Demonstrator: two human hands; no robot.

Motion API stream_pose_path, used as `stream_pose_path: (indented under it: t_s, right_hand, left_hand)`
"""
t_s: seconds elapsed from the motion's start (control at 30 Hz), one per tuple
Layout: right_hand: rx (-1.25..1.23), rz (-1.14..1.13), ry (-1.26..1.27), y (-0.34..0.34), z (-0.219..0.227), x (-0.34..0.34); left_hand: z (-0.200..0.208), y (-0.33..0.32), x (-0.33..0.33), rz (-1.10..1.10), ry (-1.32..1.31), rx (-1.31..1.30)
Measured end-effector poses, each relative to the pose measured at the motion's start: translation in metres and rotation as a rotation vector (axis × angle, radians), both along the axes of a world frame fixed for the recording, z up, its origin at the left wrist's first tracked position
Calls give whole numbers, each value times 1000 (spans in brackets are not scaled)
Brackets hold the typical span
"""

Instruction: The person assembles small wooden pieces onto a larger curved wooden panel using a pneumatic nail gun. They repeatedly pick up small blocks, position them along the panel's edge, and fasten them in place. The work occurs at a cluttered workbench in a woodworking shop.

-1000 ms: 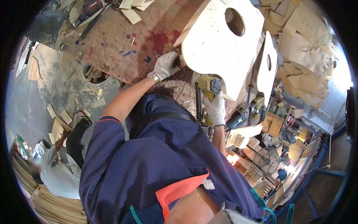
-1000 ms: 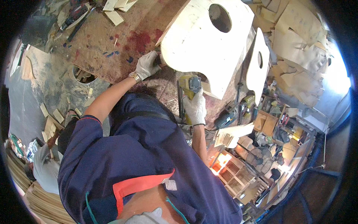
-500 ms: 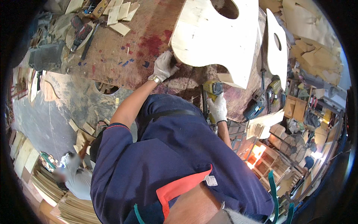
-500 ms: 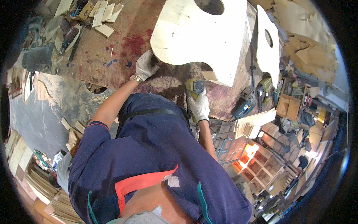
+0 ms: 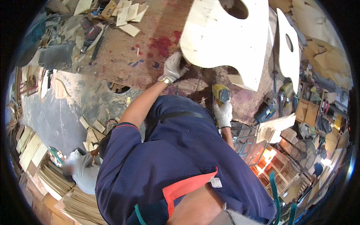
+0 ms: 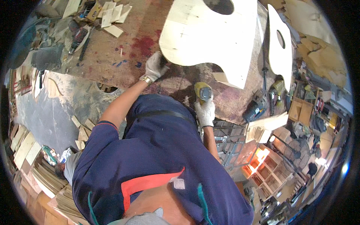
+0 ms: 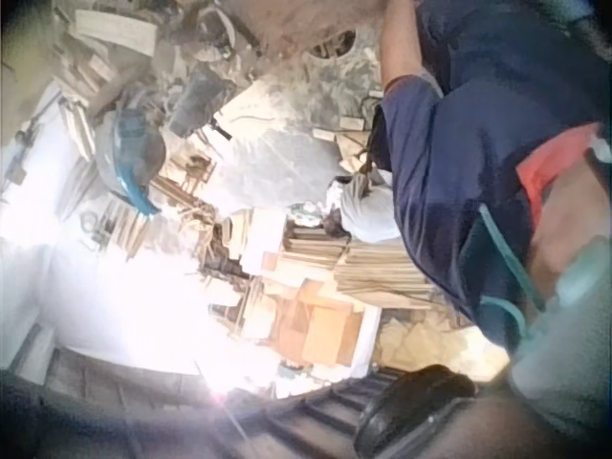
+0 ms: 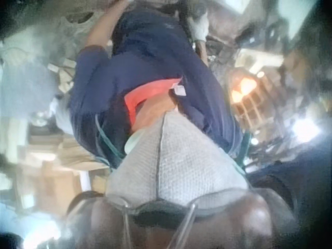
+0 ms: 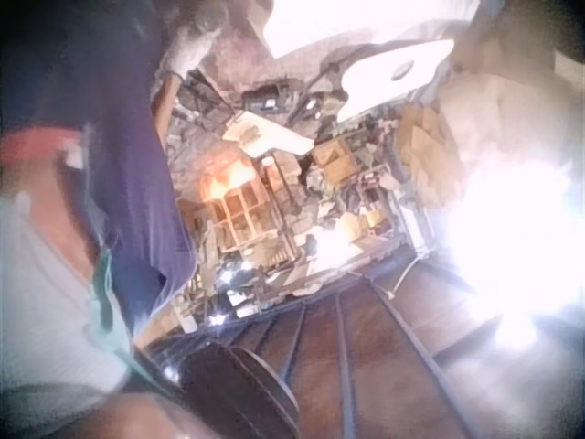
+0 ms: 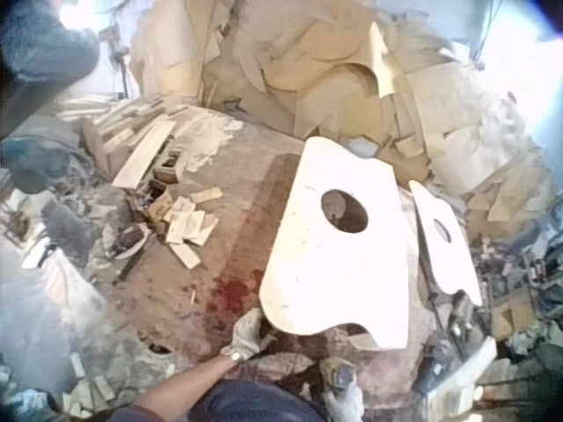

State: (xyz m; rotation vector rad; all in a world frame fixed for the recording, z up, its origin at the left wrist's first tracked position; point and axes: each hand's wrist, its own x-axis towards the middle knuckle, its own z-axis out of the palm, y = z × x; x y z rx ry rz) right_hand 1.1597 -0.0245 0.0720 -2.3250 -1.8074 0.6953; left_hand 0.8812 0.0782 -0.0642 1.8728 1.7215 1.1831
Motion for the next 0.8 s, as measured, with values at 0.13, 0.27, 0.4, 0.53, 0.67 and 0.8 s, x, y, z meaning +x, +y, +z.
stream_pose_path:
  t_s: [0.13, 0.27, 0.4, 0.53, 0.67, 0.8]
  right_hand:
    - [-44, 7, 8, 2, -8, 13]
    - [-67, -16, 7, 4, -8, 11]
    - [-28, 19, 18, 3, -9, 13]
    - [-34, -16, 9, -1, -16, 15]
    - [-4, -18, 88, 0, -12, 13]
    - [-26, -28, 56, 0, -16, 13]
  left_hand:
    - [0, 1, 1, -16, -52, 51]
    - [-2, -3, -3, -10, -48, -39]
    - [3, -19, -11, 132, 59, -65]
    - [7, -24, -38, 379, -58, -86]
    - [9, -9, -88, 670, 67, -145]
    - [35, 16, -150, 797, 152, -10]
